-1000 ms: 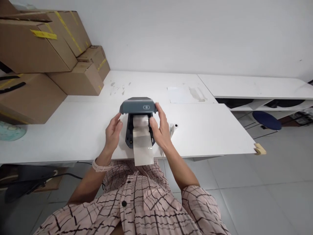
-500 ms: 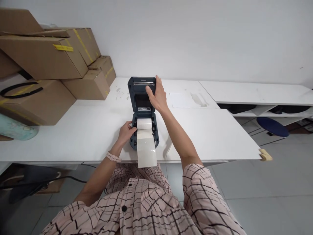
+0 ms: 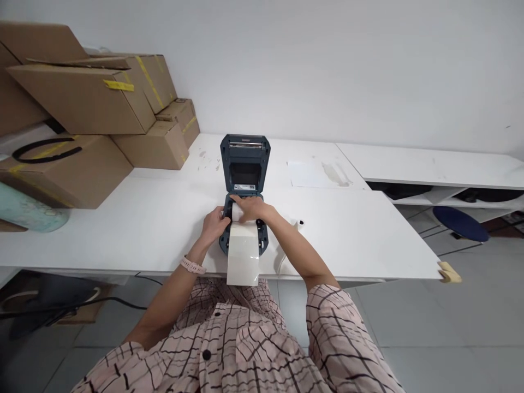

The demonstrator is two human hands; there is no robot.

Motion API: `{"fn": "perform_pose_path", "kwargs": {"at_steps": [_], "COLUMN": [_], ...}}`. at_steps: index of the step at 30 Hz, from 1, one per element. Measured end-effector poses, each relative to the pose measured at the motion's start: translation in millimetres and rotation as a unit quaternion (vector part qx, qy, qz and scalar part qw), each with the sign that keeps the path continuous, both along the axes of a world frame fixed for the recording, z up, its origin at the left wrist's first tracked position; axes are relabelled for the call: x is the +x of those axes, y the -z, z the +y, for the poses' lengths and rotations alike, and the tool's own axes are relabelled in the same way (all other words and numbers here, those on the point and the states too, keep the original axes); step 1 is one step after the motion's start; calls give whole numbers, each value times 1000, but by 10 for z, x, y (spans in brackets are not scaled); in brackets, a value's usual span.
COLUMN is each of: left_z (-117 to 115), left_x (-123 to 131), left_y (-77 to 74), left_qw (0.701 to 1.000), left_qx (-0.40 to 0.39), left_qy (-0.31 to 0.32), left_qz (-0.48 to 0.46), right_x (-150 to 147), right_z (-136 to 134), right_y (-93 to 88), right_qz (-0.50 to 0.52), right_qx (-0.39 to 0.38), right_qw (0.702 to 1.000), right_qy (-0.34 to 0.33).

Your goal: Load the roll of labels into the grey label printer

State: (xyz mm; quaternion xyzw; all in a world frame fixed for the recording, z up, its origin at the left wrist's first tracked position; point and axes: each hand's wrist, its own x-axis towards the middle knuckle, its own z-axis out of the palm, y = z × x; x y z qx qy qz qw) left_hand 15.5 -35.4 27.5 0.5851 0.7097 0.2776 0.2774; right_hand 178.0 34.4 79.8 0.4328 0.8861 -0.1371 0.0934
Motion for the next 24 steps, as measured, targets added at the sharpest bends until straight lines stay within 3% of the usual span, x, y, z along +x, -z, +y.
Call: {"fn": "perform_pose_path", "kwargs": {"at_steps": [3,6,11,15,18,24], "left_z": [-1,0,3,-9,-20,-27], "left_x": [-2,-13,-23,-26,-29,-27], "left_y": [23,61,108,121,129,133], "left_qw": [1000,1000,999,998,997,995], "left_qx": [3,10,23,29,28,31], "left_qy": [-3,-7,-12,-14,-10,-15], "left_qz": [-4,-12,-32,-51,-68,-89], "right_x": [-39,97,726,1269,1514,1551], "right_z": [75,100,31,10,117,452], "right_y": [83,42,-275,-419,-256,411], "right_qz": [13,111,353,443,450,396], "right_qx": [-25,-85,-118,-85,-30,-24], "right_qw": [1000,990,923,892,887,892], "right_qy": [-4,-27,-99,-9,94,218]}}
